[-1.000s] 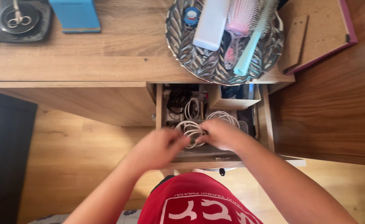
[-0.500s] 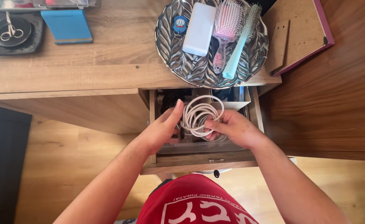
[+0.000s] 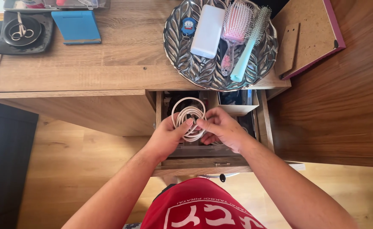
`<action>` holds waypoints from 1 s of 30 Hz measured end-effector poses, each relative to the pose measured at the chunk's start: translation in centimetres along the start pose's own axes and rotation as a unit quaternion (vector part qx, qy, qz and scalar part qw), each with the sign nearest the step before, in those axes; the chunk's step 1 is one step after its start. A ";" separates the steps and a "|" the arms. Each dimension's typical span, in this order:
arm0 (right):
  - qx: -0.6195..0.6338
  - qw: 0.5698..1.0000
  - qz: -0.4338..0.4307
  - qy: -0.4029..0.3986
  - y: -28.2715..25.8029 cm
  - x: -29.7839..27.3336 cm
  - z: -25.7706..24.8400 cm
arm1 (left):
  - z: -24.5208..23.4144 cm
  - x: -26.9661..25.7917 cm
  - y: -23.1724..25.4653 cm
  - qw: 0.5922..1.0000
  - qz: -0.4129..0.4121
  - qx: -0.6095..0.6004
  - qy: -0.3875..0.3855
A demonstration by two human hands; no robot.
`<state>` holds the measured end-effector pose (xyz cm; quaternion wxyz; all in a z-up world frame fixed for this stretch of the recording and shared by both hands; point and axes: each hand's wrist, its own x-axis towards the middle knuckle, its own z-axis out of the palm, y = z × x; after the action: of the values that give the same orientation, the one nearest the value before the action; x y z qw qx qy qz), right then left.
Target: Tidy a desk surface by wiping it with a cloth and organizing various items and cables inside a drawer.
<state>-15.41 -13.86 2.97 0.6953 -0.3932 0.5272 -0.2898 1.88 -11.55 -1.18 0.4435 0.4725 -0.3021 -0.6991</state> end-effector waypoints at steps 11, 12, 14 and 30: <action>0.063 0.997 -0.010 0.039 2.2 1.4 2.2 | -0.2 -0.4 0.3 1.000 -0.006 -0.024 -0.008; 0.067 0.997 -0.022 0.025 2.2 1.2 2.3 | -0.4 -0.1 0.3 0.999 0.014 -0.029 0.007; 0.081 0.996 -0.037 0.004 1.5 0.4 2.6 | -0.5 -0.1 0.5 1.000 0.019 -0.021 0.011; 0.031 0.991 0.116 -0.055 1.7 -0.1 2.6 | 2.2 -2.1 4.0 0.984 -0.056 -0.103 0.135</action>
<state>-12.92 -12.25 1.96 0.7639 -0.3236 0.5207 -0.2013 1.51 -11.32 3.87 0.4868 0.5303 -0.1391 -0.6801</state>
